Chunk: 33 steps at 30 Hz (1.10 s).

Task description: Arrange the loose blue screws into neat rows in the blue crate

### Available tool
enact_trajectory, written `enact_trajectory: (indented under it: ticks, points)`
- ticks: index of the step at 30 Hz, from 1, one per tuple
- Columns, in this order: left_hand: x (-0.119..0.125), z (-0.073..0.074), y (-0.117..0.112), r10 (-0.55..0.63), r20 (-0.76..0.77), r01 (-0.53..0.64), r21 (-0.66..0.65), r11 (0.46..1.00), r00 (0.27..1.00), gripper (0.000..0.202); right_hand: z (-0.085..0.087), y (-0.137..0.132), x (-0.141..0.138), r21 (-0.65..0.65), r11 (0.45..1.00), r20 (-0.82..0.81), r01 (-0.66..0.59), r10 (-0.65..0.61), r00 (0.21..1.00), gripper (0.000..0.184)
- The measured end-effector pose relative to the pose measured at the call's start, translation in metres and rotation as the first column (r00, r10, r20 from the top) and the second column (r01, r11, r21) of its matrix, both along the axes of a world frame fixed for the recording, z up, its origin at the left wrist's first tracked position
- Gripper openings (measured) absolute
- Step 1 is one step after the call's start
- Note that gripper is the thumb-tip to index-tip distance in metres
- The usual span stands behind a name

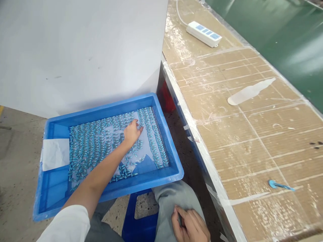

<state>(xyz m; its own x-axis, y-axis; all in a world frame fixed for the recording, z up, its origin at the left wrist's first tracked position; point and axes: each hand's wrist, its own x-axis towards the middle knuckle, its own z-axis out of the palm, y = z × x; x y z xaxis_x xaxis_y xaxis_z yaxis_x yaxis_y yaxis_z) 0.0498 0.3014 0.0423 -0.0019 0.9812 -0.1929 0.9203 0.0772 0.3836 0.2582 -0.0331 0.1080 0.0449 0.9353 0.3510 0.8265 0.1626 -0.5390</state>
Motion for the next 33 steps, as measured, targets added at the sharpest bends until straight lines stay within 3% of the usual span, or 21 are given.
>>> enact_trajectory:
  ticks: [24,33]
  points:
    - [0.003,-0.002,-0.001,0.022,0.038,-0.022,0.020,1.000,0.999,0.051,0.000,0.000,0.000,0.011,1.000,0.003,-0.003,0.003,1.000,0.014]
    - [-0.017,0.011,-0.019,-0.124,0.050,0.122,0.045,0.992,0.991,0.027,0.000,0.002,-0.001,0.023,1.000,-0.006,0.002,-0.002,1.000,0.016]
